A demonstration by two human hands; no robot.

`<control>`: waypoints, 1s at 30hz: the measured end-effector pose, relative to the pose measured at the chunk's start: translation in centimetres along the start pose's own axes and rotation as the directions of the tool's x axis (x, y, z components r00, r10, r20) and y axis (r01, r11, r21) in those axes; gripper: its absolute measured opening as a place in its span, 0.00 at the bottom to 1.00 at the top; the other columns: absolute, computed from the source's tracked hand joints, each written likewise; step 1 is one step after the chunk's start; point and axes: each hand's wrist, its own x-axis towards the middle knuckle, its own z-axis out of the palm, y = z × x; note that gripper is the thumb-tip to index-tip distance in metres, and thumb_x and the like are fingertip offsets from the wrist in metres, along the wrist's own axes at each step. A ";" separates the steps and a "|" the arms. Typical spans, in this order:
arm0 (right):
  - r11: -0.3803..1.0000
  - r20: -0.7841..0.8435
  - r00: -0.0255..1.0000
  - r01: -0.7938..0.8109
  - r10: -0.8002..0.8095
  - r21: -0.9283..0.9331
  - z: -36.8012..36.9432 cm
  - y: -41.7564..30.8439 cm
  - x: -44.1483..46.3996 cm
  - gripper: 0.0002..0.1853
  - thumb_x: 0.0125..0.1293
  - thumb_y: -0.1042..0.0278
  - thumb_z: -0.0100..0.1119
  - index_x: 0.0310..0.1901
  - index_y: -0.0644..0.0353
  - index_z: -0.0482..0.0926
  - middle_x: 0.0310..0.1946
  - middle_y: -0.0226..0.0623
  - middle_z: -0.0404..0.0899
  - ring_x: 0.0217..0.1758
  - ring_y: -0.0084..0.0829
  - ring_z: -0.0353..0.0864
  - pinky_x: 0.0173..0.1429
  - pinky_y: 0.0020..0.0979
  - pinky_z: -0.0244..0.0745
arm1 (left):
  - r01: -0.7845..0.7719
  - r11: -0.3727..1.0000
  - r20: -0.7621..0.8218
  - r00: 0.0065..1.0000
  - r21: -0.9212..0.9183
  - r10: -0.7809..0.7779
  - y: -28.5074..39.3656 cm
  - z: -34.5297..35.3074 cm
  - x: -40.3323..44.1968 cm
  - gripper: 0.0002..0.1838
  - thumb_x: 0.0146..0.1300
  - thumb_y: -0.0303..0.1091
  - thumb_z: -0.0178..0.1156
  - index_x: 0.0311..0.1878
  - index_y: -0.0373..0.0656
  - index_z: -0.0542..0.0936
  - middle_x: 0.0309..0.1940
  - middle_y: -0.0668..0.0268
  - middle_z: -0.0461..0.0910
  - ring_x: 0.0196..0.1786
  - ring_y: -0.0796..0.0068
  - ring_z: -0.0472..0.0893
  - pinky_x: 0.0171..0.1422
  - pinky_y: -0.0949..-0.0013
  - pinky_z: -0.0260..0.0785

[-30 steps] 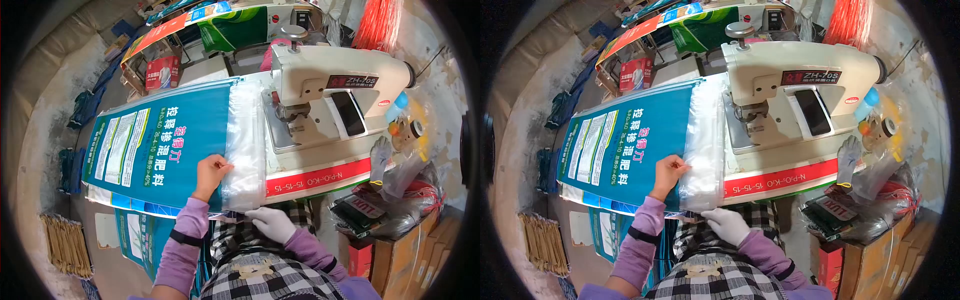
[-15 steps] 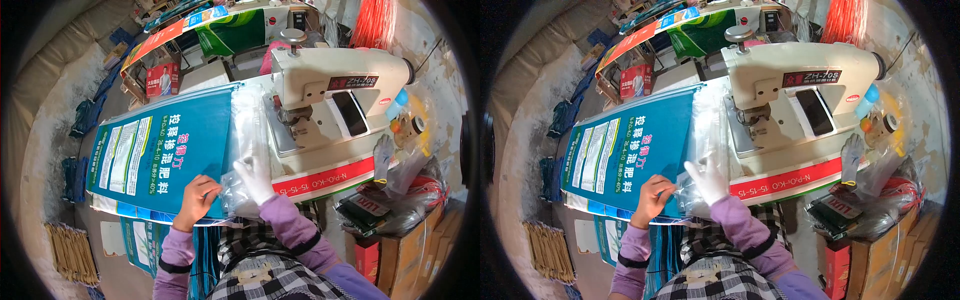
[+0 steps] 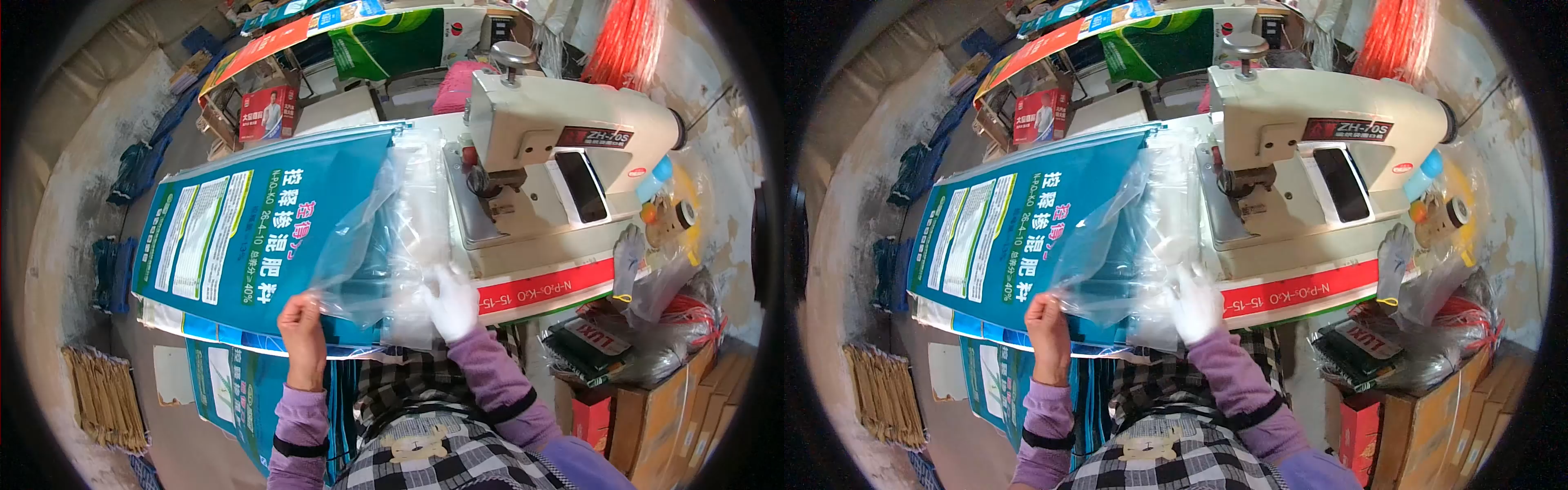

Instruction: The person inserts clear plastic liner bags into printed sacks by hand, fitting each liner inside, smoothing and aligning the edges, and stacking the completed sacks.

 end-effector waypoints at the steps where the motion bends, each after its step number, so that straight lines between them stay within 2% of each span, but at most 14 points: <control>1: 0.976 -0.143 0.971 0.205 -0.194 0.074 -1.2 -2.7 -1.1 0.21 0.57 0.51 0.66 0.45 0.58 0.80 0.40 0.48 0.79 0.42 0.44 0.82 0.44 0.42 0.76 | -0.002 0.994 0.145 0.989 0.106 -0.013 0.2 0.0 -0.7 0.04 0.68 0.27 0.58 0.40 0.37 0.80 0.37 0.63 0.82 0.41 0.75 0.79 0.51 0.70 0.70; 2: 0.905 -0.294 0.884 0.410 -0.362 0.118 -1.9 -5.1 -1.9 0.24 0.55 0.49 0.67 0.49 0.56 0.79 0.47 0.50 0.78 0.47 0.45 0.81 0.47 0.42 0.76 | -0.019 0.978 0.285 0.958 0.209 -0.042 0.2 0.0 -1.4 0.05 0.68 0.28 0.58 0.42 0.37 0.81 0.37 0.63 0.82 0.43 0.74 0.79 0.53 0.70 0.70; 3: 0.885 -0.084 0.887 0.459 -0.453 0.077 -1.5 -6.7 -2.4 0.29 0.50 0.49 0.72 0.51 0.54 0.75 0.54 0.49 0.72 0.53 0.43 0.79 0.49 0.41 0.75 | -0.017 0.977 0.271 0.962 0.212 -0.042 -0.2 0.0 -1.5 0.05 0.68 0.28 0.58 0.42 0.37 0.81 0.37 0.63 0.82 0.43 0.74 0.79 0.53 0.70 0.70; 5: 0.916 0.026 0.928 0.364 -0.373 0.167 1.3 -8.1 -2.7 0.21 0.52 0.55 0.73 0.42 0.57 0.78 0.45 0.45 0.77 0.44 0.39 0.82 0.44 0.38 0.76 | 0.185 0.983 0.299 0.938 -0.002 -0.176 -1.2 0.6 -0.3 0.10 0.66 0.26 0.60 0.49 0.36 0.79 0.43 0.62 0.81 0.51 0.72 0.77 0.58 0.68 0.68; 7: 0.765 -0.162 0.974 0.224 -0.158 0.603 5.6 -7.5 -1.1 0.13 0.54 0.65 0.71 0.33 0.60 0.77 0.34 0.41 0.80 0.35 0.36 0.82 0.39 0.34 0.75 | 0.382 0.890 0.119 0.924 -0.251 -0.363 -1.8 1.9 0.7 0.17 0.64 0.27 0.61 0.56 0.33 0.76 0.51 0.60 0.79 0.60 0.68 0.74 0.65 0.67 0.66; 9: 0.691 -0.183 0.983 0.131 0.002 0.711 6.5 -8.0 -0.3 0.09 0.55 0.70 0.69 0.30 0.62 0.77 0.26 0.38 0.80 0.31 0.30 0.82 0.36 0.32 0.74 | 0.333 0.888 0.162 0.904 0.316 -0.396 -4.2 0.8 1.3 0.29 0.59 0.22 0.63 0.65 0.35 0.69 0.59 0.57 0.75 0.60 0.69 0.76 0.64 0.67 0.68; 11: 0.680 -0.192 0.979 0.188 -0.070 0.708 7.6 -6.9 -0.3 0.07 0.56 0.71 0.68 0.31 0.62 0.78 0.27 0.38 0.81 0.32 0.29 0.82 0.37 0.32 0.74 | -0.159 0.525 0.349 0.893 0.836 -0.284 -0.4 1.9 1.6 0.21 0.59 0.27 0.64 0.56 0.32 0.76 0.48 0.56 0.82 0.50 0.66 0.82 0.53 0.67 0.75; 12: 0.679 -0.193 0.978 0.192 -0.075 0.709 7.3 -6.8 -0.3 0.07 0.56 0.71 0.68 0.31 0.62 0.78 0.27 0.38 0.81 0.32 0.29 0.82 0.37 0.32 0.74 | -0.161 0.524 0.347 0.895 0.836 -0.279 0.7 2.4 1.8 0.21 0.59 0.27 0.64 0.56 0.32 0.76 0.48 0.56 0.82 0.50 0.66 0.82 0.53 0.67 0.75; 14: 0.677 -0.241 0.936 0.352 -0.257 0.646 6.7 -6.5 -0.6 0.05 0.57 0.74 0.65 0.33 0.61 0.79 0.30 0.40 0.80 0.34 0.33 0.83 0.38 0.33 0.75 | -0.487 -0.142 0.347 0.770 0.861 -0.535 2.3 2.8 2.2 0.11 0.56 0.33 0.61 0.35 0.32 0.81 0.31 0.52 0.84 0.34 0.60 0.85 0.36 0.63 0.76; 17: 0.760 -0.108 0.909 0.397 -0.401 0.515 5.9 -5.3 -0.8 0.04 0.59 0.76 0.61 0.36 0.60 0.81 0.31 0.40 0.79 0.35 0.39 0.83 0.40 0.34 0.75 | -0.179 0.118 0.214 0.765 0.977 -0.608 3.4 2.3 3.3 0.15 0.58 0.36 0.55 0.22 0.33 0.79 0.21 0.53 0.83 0.25 0.60 0.85 0.31 0.65 0.75; 21: 0.696 0.045 0.818 0.458 -0.574 0.553 5.7 -4.4 -1.3 0.13 0.62 0.73 0.53 0.47 0.59 0.81 0.36 0.44 0.77 0.40 0.46 0.80 0.45 0.38 0.75 | 0.241 0.463 0.114 0.780 0.853 -0.615 3.1 0.5 3.6 0.17 0.62 0.35 0.53 0.28 0.28 0.79 0.22 0.51 0.83 0.24 0.66 0.86 0.28 0.70 0.77; 25: 0.712 0.112 0.747 0.560 -0.655 0.423 4.7 -5.4 -1.8 0.17 0.64 0.67 0.52 0.53 0.60 0.79 0.39 0.46 0.76 0.44 0.47 0.78 0.48 0.41 0.73 | 0.315 0.509 0.085 0.783 0.801 -0.617 2.8 -0.2 3.0 0.17 0.64 0.38 0.56 0.33 0.28 0.81 0.20 0.57 0.81 0.23 0.70 0.84 0.27 0.70 0.77; 27: 0.644 0.046 0.664 0.703 -0.746 0.301 5.7 -4.6 -1.8 0.18 0.64 0.63 0.54 0.52 0.62 0.80 0.41 0.46 0.78 0.44 0.48 0.79 0.48 0.43 0.74 | -0.141 0.209 0.224 0.859 0.968 -0.461 3.7 1.2 2.3 0.23 0.57 0.52 0.67 0.28 0.36 0.83 0.17 0.53 0.76 0.18 0.59 0.77 0.23 0.58 0.66; 30: 0.697 0.373 0.599 0.513 -0.708 0.501 4.1 -5.9 0.5 0.14 0.66 0.63 0.53 0.46 0.59 0.83 0.49 0.47 0.81 0.48 0.42 0.81 0.53 0.39 0.73 | -0.411 0.253 0.449 0.886 0.876 -0.115 2.8 -1.1 0.5 0.17 0.58 0.44 0.66 0.26 0.39 0.80 0.19 0.48 0.74 0.22 0.46 0.74 0.27 0.54 0.66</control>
